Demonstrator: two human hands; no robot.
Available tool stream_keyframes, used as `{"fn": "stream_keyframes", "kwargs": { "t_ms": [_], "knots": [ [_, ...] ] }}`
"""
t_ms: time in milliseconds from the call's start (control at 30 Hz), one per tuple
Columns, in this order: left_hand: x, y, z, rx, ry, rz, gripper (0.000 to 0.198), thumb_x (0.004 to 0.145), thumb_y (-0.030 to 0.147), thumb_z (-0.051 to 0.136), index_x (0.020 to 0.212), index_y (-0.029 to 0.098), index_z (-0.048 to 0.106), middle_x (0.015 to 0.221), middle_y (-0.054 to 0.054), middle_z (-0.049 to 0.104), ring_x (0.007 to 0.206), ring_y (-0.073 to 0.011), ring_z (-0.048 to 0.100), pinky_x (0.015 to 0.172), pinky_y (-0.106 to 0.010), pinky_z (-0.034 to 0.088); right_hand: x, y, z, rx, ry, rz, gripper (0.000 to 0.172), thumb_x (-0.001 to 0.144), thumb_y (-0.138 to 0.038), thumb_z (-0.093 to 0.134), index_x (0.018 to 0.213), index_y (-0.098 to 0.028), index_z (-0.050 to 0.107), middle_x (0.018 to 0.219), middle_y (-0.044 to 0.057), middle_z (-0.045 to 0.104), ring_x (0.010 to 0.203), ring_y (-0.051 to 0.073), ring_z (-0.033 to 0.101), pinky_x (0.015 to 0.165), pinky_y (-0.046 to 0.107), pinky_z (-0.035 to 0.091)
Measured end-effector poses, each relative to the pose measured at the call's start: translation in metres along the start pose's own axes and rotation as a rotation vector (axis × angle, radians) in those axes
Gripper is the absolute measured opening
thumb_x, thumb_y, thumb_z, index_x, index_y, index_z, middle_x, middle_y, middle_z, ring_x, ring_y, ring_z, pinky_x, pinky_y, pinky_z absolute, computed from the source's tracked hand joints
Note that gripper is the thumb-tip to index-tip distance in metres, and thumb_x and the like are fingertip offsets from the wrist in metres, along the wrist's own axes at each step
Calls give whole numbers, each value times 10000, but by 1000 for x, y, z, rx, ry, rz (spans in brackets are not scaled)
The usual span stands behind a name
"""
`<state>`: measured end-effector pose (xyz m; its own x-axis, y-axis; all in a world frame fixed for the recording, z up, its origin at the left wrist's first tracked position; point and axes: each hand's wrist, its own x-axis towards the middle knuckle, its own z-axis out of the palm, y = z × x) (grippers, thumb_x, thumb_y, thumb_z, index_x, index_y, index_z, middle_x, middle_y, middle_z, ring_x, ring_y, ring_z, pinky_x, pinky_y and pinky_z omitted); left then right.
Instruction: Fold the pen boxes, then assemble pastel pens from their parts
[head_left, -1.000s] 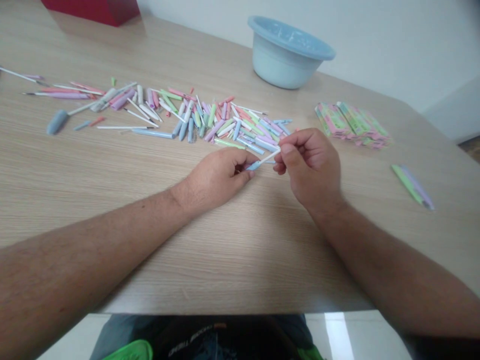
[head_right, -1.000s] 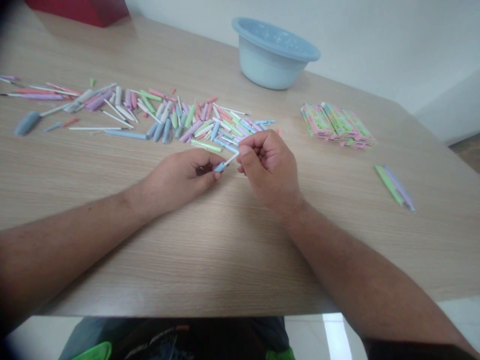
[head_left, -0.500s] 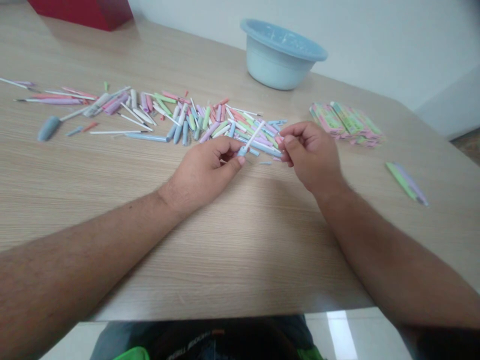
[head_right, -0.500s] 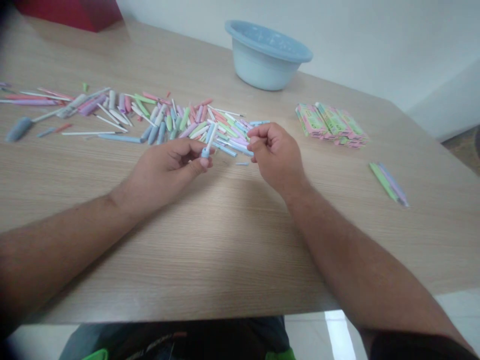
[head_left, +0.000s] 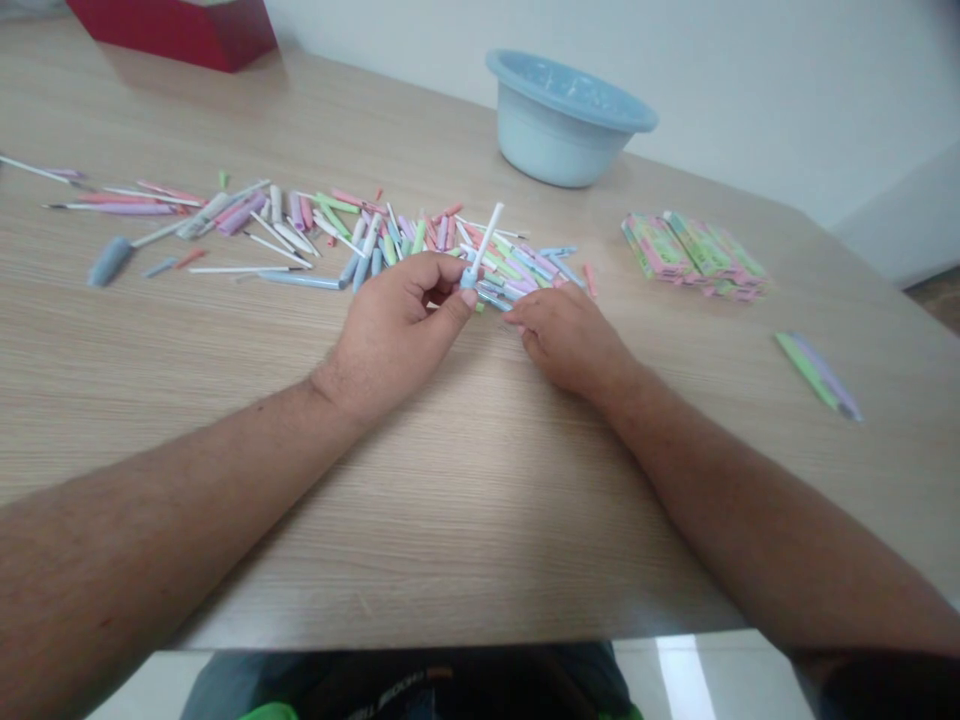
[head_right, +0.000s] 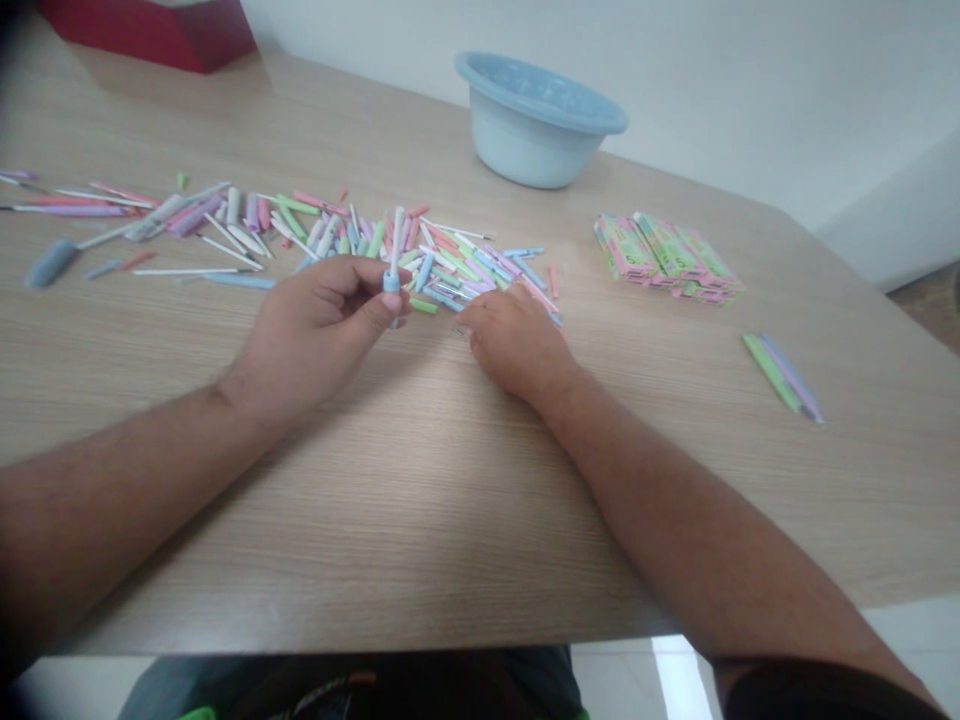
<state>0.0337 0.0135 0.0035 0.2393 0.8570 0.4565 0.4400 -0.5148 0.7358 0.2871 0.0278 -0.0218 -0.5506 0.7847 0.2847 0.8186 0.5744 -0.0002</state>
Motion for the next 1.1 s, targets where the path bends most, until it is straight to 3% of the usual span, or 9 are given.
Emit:
{"fn": "stream_keyframes", "kwargs": {
  "t_ms": [167, 333, 433, 633, 833, 1000, 1100],
  "knots": [
    [-1, 1, 0, 8, 2, 5, 147, 1028, 288, 652, 949, 220, 757, 952, -40, 783, 884, -219, 690, 893, -372, 568, -3, -1, -3, -99, 17, 108, 233, 1072, -226, 601, 1052, -191, 831, 1107, 152, 850, 1148, 377, 723, 1203, 587, 443],
    [-1, 4, 0, -10, 4, -3, 131, 1024, 278, 665, 966, 218, 766, 949, -33, 787, 876, -214, 680, 888, -363, 574, -3, 4, 2, -81, -8, 203, 145, 1034, -235, 657, 1066, -185, 790, 1103, 168, 846, 1236, 417, 712, 1209, 599, 441],
    [-1, 4, 0, -17, 1, -2, 126, 1019, 273, 674, 966, 211, 770, 948, -30, 789, 861, -205, 669, 872, -343, 570, -2, 9, 5, -17, -11, 238, 124, 988, -215, 689, 1078, -193, 771, 1075, 154, 843, 1159, 395, 736, 1167, 594, 476],
    [1, 0, 1, -40, -13, 2, 150, 1022, 289, 670, 948, 201, 766, 917, -28, 774, 841, -202, 666, 842, -337, 544, -7, 21, -10, 190, 211, 316, 217, 938, -213, 681, 1138, -207, 764, 1031, 93, 821, 903, 292, 738, 1029, 551, 568],
    [1, -7, 2, -63, -58, -28, 168, 1026, 334, 687, 957, 213, 781, 940, -38, 788, 858, -218, 700, 881, -369, 561, -17, 31, -35, 408, 255, 286, 249, 904, -271, 722, 1138, -224, 794, 980, 63, 795, 797, 229, 682, 774, 401, 589],
    [-1, -9, 6, -115, -72, -18, 142, 1012, 329, 704, 1000, 216, 788, 1165, -76, 822, 935, -221, 741, 912, -378, 596, -16, 24, -48, 425, 191, 236, 206, 918, -298, 750, 1094, -222, 827, 913, 53, 788, 744, 212, 649, 737, 378, 566],
    [-2, -8, 7, -130, -114, -17, 151, 1013, 312, 698, 1045, 209, 804, 1141, -77, 833, 914, -216, 748, 884, -367, 606, -15, 16, -51, 424, 150, 197, 202, 942, -303, 736, 1103, -227, 830, 930, 55, 798, 763, 221, 661, 772, 391, 574]
  ]
}}
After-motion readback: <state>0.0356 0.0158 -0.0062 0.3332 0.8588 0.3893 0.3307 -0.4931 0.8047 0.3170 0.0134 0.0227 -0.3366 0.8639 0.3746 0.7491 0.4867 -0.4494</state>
